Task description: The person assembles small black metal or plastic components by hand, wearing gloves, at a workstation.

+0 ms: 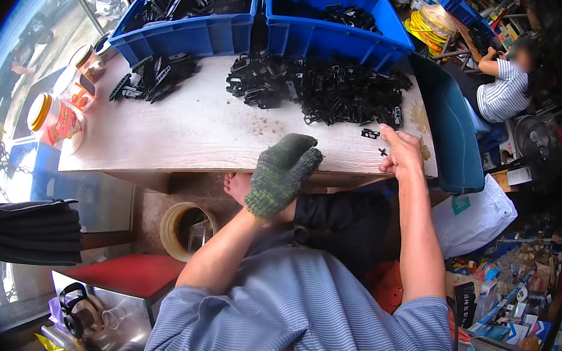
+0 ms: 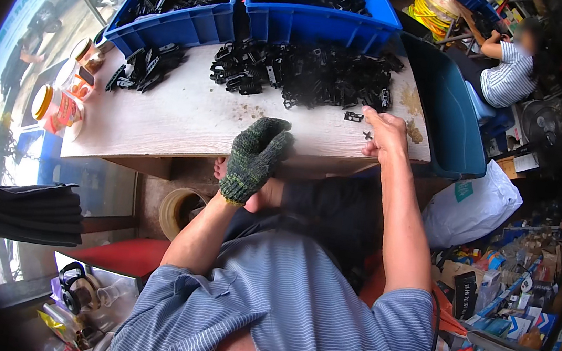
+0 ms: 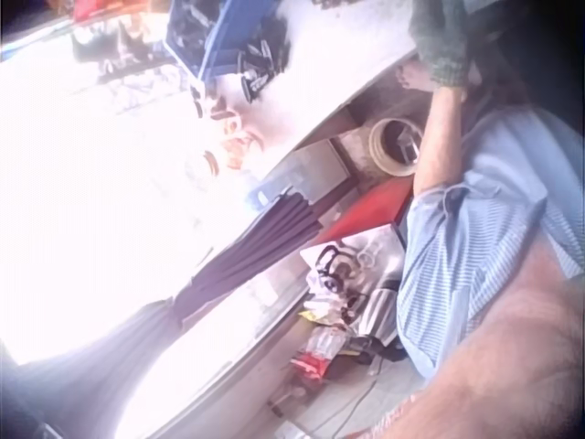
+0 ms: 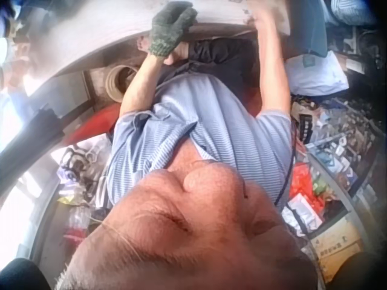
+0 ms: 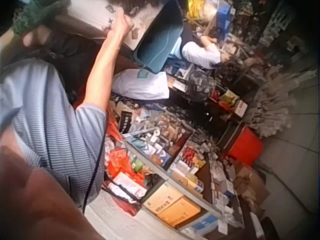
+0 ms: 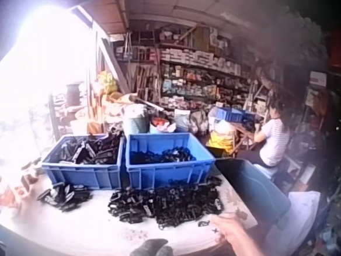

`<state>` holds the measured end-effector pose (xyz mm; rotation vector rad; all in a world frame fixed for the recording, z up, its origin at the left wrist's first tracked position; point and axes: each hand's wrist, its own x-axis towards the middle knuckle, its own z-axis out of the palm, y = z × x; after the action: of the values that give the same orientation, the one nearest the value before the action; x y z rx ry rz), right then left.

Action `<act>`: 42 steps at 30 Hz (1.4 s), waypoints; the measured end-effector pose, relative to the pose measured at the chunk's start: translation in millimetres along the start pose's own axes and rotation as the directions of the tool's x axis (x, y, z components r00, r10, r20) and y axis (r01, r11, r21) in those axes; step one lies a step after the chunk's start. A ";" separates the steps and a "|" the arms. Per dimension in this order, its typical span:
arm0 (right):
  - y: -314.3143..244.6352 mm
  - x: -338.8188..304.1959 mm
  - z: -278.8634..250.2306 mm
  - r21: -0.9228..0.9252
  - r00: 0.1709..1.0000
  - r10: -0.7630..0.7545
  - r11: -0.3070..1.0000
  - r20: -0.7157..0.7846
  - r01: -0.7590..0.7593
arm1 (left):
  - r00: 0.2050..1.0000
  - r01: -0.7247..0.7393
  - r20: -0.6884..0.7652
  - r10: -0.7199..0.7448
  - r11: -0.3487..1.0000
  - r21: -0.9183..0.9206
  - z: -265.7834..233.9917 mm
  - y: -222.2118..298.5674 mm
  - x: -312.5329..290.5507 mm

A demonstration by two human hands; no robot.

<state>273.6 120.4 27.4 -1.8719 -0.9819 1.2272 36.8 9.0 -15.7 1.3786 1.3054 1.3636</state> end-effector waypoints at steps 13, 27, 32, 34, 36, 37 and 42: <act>13.6 -8.7 14.4 0.276 0.973 -0.145 0.957 0.179 0.092 | 0.977 0.212 0.059 -0.204 0.921 -0.328 27.0 0.4 15.3; 24.0 -57.3 70.5 0.336 0.831 -0.305 0.929 0.466 0.153 | 0.977 0.212 0.026 -0.213 0.938 -0.275 0.9 6.1 26.7; 28.4 -61.7 81.2 0.379 0.775 -0.330 0.917 0.539 0.126 | 0.981 0.059 -0.189 0.048 0.851 0.522 -69.9 12.4 21.2; 22.4 -68.8 82.4 0.442 0.790 -0.318 0.895 0.524 0.068 | 0.943 0.195 -0.321 0.083 0.646 0.738 -121.5 -1.5 37.4; 24.6 -63.0 80.8 0.430 0.782 -0.310 0.901 0.541 0.060 | 0.907 0.295 -0.401 0.130 0.485 0.824 -167.6 -7.4 49.5; 25.0 -63.6 82.1 0.422 0.783 -0.309 0.904 0.539 0.066 | 0.902 0.328 -0.416 0.113 0.449 0.832 -186.0 -10.0 52.8; 24.1 -66.0 83.0 0.431 0.798 -0.301 0.900 0.522 0.057 | 0.917 0.285 -0.363 0.168 0.363 0.887 -207.8 -11.2 54.7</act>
<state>183.4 62.9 8.2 -1.0635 -1.0856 1.7720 -175.0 38.0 7.6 1.7455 2.6830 0.7766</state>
